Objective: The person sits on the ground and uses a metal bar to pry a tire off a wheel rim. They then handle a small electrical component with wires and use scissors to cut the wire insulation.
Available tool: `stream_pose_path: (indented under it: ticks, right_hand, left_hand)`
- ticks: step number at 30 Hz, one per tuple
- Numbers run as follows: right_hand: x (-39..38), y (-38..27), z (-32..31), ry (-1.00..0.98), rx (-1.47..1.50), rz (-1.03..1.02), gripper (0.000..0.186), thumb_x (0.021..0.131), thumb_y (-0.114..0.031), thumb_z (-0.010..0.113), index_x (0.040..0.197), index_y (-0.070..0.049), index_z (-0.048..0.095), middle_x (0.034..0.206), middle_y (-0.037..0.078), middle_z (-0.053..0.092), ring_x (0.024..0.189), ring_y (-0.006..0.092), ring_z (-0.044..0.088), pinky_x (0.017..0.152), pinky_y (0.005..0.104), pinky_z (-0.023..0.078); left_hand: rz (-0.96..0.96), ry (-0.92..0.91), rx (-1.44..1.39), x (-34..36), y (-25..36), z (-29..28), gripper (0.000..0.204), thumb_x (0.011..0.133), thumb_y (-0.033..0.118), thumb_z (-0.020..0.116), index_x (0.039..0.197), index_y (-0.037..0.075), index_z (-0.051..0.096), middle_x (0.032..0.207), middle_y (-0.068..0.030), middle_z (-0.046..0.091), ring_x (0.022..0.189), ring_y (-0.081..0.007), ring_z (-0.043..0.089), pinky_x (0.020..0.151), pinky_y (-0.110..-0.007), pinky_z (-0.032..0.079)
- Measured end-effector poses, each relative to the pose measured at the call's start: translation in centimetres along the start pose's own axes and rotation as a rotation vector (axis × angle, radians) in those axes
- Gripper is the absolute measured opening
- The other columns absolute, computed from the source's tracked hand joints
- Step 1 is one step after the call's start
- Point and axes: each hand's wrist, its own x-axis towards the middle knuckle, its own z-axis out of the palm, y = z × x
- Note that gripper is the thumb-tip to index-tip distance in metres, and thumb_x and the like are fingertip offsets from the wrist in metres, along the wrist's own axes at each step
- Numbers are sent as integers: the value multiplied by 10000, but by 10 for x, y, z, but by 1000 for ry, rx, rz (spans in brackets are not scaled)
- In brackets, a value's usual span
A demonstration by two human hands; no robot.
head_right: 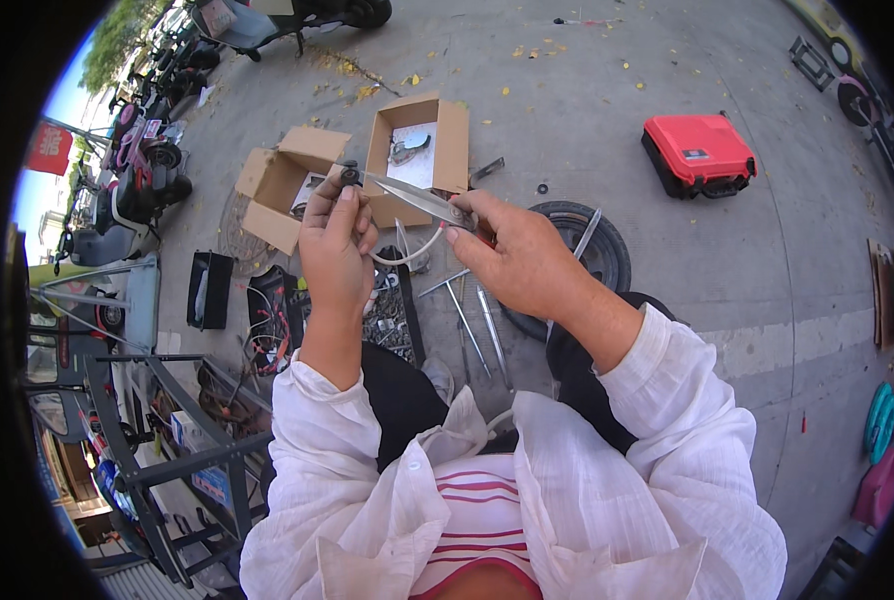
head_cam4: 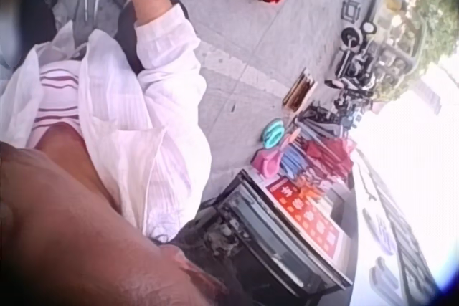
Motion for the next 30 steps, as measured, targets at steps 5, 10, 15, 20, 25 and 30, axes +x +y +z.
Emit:
stream_pose_path:
  ticks: [5, 10, 15, 20, 25, 30]
  right_hand:
    - [2, 2, 5, 20, -28, -20, 351, 881, -258, 635, 1119, -2, 597, 671, 106, 557, 603, 167, 506, 583, 323, 438]
    - [1, 1, 4, 86, 14, -11, 349, 877, -247, 635, 1119, 3, 610, 669, 101, 561, 604, 157, 504, 583, 318, 437]
    - [2, 1, 1, 133, 43, -30, 353, 870, -234, 639, 1130, 2, 609, 684, 95, 570, 615, 154, 509, 597, 312, 443]
    - [-1, -6, -4, 88, 22, -19, 338, 860, -202, 644, 1129, -1, 605, 694, 92, 568, 638, 153, 529, 617, 312, 454]
    - [-3, -6, -5, 95, -13, -61, 338, 850, -206, 656, 1118, -4, 619, 691, 112, 594, 613, 198, 556, 606, 335, 462]
    - [-5, -6, -5, 92, -11, -65, 348, 851, -207, 657, 1129, -1, 619, 689, 112, 594, 615, 209, 564, 598, 344, 459]
  left_hand:
    - [-22, -2, -57, -1, 1, 5, 170, 962, 54, 543, 1127, 13, 546, 884, -62, 602, 671, -72, 500, 487, -198, 381]
    - [-94, -97, -289, -1, 3, 0, 189, 989, 136, 526, 1129, 11, 545, 856, -62, 593, 683, -105, 506, 544, -227, 409]
    - [-349, -277, -474, 1, 7, -9, 284, 1019, 216, 455, 1177, -4, 539, 778, -36, 524, 744, -138, 475, 642, -267, 397]
    - [-395, -370, -529, -4, 15, -5, 404, 1017, 297, 431, 1280, 4, 523, 725, -5, 447, 738, -143, 413, 689, -286, 377]
    - [-270, -273, -323, -3, 12, -2, 249, 988, 172, 517, 1195, 37, 548, 779, -36, 567, 708, -131, 520, 639, -272, 415]
    - [-45, -153, 92, 0, 3, 0, 184, 989, 105, 509, 1153, 24, 524, 902, -87, 669, 669, -68, 549, 571, -188, 415]
